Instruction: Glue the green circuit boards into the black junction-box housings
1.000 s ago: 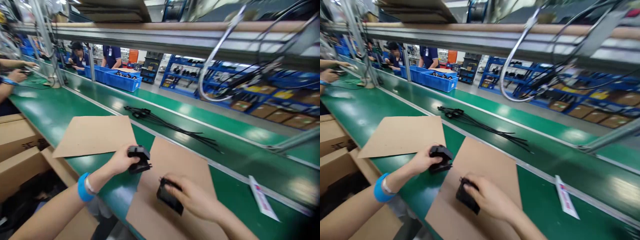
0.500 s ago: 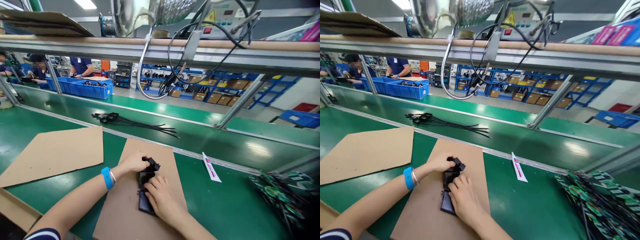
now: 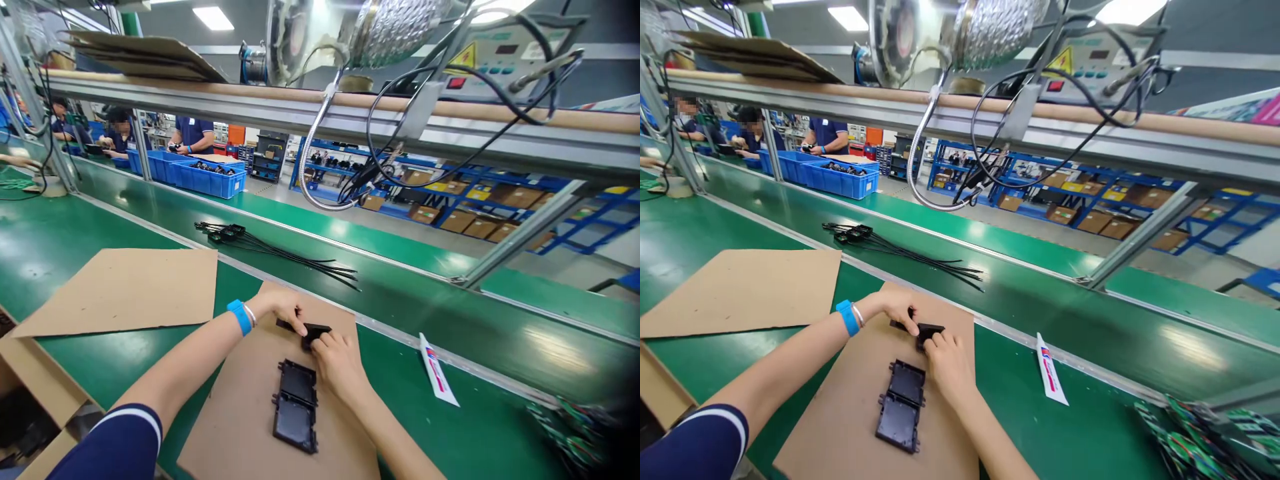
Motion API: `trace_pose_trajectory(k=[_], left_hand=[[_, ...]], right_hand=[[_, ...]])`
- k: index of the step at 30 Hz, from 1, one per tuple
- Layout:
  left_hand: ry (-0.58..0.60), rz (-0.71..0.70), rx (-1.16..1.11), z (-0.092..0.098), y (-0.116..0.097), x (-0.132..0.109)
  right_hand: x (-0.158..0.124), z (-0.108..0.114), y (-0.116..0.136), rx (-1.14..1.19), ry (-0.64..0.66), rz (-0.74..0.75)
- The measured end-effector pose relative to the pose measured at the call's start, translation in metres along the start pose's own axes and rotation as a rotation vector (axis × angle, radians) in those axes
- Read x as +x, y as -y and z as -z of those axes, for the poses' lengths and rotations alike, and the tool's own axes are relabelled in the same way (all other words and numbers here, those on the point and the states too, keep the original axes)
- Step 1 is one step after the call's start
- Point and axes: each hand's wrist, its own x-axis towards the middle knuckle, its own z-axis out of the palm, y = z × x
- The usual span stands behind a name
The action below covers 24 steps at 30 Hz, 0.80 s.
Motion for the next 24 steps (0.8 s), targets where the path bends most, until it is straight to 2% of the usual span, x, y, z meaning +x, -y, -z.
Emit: trace_pose_trajectory(k=[3, 7, 10, 14, 17, 19, 21, 24], left_hand=[[-0.064, -0.062, -0.029, -0.005, 0.027, -0.008], [-0.267, -0.077, -0.044, -0.014, 0.045, -0.004], [-0.366, -0.100, -0.064, -0.021, 0.041, 0.007], [-0.389, -0.204, -0.059, -0.032, 0.027, 0.016], [-0.372, -0.286, -0.038, -0.041, 0.018, 0.013], [-0.379, -0.312, -0.037, -0.046, 0.012, 0.003], [-0.405, -0.305, -0.050, -0.051, 0.008, -0.019], [-0.458, -0.252, -0.089, -0.065, 0.009, -0.083]], right_hand=[[0.003, -0.004, 0.004, 0.113, 0.045, -0.012], [0.002, 0.007, 0.018, 0.283, 0.141, 0.032], [-0.007, 0.017, 0.026, 0.333, 0.211, 0.051], [-0.024, 0.017, 0.032, 0.262, 0.364, -0.005], [-0.031, 0.010, 0.033, 0.176, 0.330, -0.033], [-0.033, 0.004, 0.031, 0.139, 0.280, -0.022], [-0.038, 0.000, 0.027, 0.115, 0.269, 0.004], [-0.041, -0.012, 0.015, 0.083, 0.230, 0.074]])
